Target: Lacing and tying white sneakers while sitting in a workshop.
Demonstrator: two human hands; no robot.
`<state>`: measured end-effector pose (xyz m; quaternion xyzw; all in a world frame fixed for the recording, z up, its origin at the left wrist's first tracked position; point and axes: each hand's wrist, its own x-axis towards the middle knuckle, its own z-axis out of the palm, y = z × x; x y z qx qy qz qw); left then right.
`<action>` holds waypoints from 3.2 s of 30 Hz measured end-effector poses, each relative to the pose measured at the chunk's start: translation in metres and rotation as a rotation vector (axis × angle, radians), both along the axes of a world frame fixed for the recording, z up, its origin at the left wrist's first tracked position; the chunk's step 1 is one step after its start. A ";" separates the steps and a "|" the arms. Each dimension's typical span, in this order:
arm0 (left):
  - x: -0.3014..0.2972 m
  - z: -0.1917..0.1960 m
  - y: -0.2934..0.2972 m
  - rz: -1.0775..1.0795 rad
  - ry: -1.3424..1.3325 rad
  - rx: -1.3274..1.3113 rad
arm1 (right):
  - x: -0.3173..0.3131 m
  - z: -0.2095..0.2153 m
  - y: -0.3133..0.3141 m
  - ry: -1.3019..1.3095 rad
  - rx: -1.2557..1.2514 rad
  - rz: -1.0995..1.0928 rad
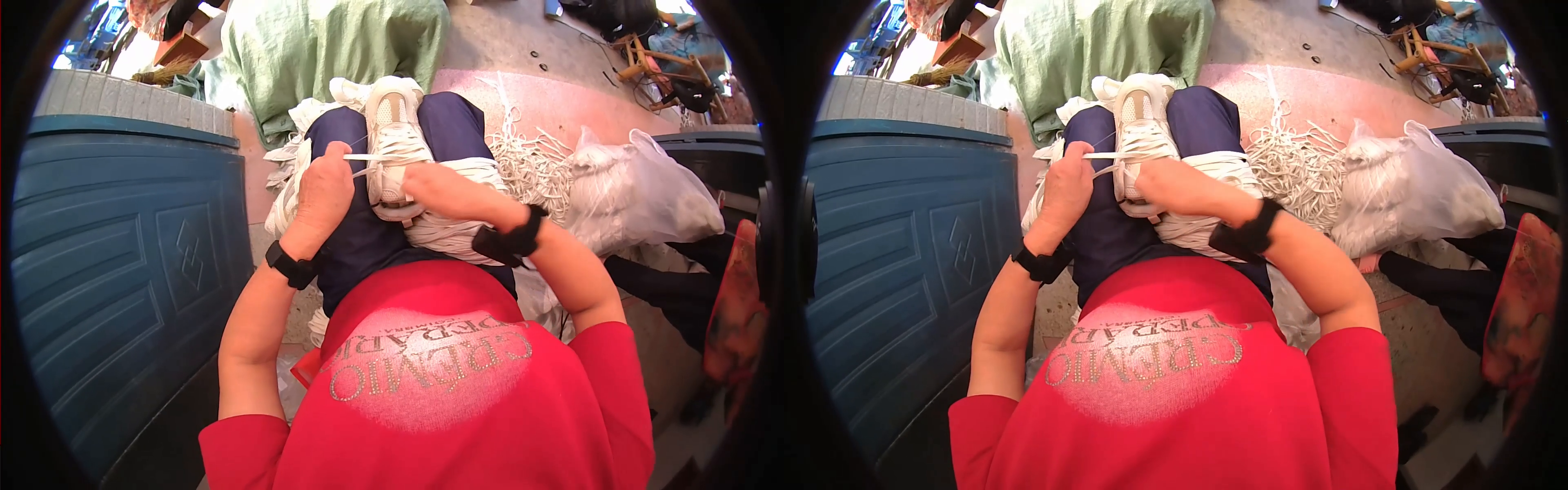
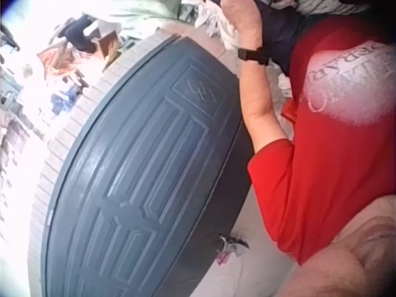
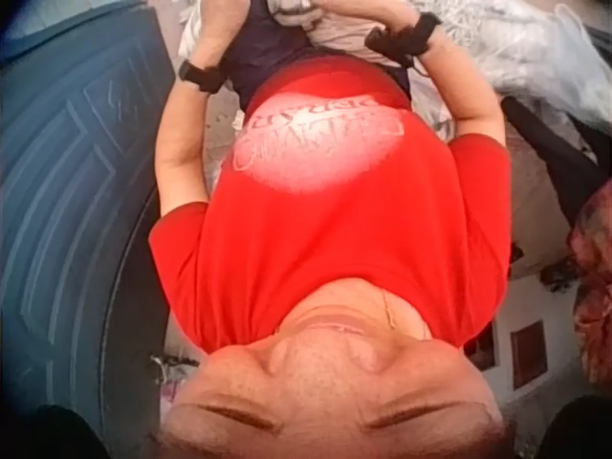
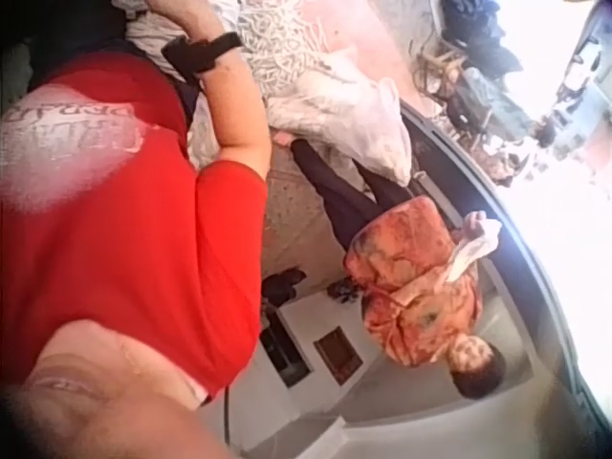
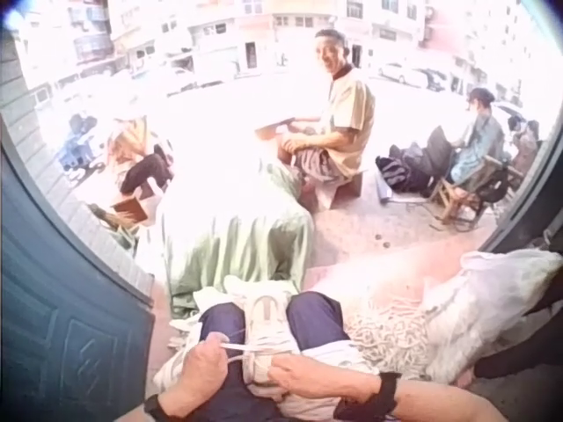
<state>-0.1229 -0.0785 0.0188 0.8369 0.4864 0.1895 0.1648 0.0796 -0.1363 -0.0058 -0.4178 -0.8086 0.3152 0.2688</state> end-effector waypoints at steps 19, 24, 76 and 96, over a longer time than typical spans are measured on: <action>0.075 0.087 0.020 -0.541 -0.378 -0.993 | 0.077 0.236 0.019 1.349 -0.455 0.075; -0.004 0.055 0.075 -0.028 -1.058 -1.066 | 0.084 0.225 0.017 1.455 -0.225 -1.147; 0.014 0.030 -0.004 -0.451 0.449 0.071 | 0.015 0.012 -0.013 -0.648 0.232 -0.483; 0.005 0.000 -0.006 -0.247 0.145 -0.203 | -0.001 -0.016 -0.022 -0.344 0.249 -0.580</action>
